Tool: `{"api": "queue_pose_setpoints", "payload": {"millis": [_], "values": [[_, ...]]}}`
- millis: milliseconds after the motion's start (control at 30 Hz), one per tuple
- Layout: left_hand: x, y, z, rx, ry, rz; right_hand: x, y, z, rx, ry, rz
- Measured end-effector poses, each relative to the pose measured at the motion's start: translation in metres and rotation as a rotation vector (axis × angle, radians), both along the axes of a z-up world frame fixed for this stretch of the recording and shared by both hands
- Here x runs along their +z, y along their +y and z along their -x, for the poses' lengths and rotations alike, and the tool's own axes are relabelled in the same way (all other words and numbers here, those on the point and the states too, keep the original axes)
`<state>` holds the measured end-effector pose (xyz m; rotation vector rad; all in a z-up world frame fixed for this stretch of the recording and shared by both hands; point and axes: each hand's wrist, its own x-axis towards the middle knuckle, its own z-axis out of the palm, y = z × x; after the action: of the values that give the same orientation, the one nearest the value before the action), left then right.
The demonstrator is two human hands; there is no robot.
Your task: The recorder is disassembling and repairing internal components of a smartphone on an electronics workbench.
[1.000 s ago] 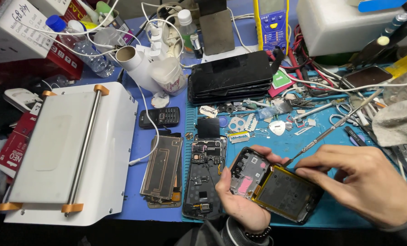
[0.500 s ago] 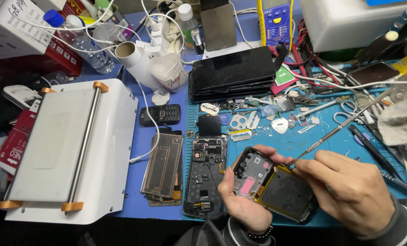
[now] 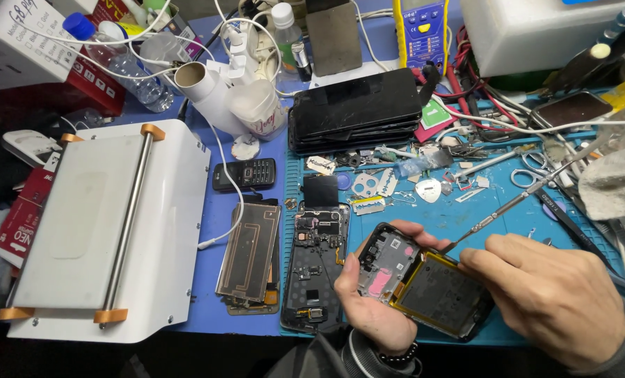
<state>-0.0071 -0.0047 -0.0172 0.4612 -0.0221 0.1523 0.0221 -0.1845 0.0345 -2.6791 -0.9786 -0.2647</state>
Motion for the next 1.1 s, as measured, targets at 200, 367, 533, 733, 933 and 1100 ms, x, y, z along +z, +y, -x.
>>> {"api": "queue_pose_setpoints", "payload": {"millis": [200,367,533,733,933,1100], "values": [[-0.004,0.002,-0.001,-0.010,0.016,0.046,0.006,0.007,0.001,-0.027,-0.017,0.073],[-0.008,0.003,0.002,-0.066,-0.014,0.104,0.013,0.022,0.004,0.078,-0.085,-0.170],[-0.006,0.002,0.001,-0.053,-0.026,0.095,0.015,0.027,0.002,0.068,-0.137,-0.122],[-0.008,0.002,0.002,-0.056,-0.042,0.117,0.018,0.016,-0.001,0.071,-0.017,0.019],[-0.007,0.004,0.003,-0.070,-0.052,0.115,0.018,0.008,0.000,0.040,0.057,0.090],[-0.008,0.003,0.002,-0.069,-0.062,0.117,0.013,0.009,0.000,0.082,0.031,-0.012]]}}
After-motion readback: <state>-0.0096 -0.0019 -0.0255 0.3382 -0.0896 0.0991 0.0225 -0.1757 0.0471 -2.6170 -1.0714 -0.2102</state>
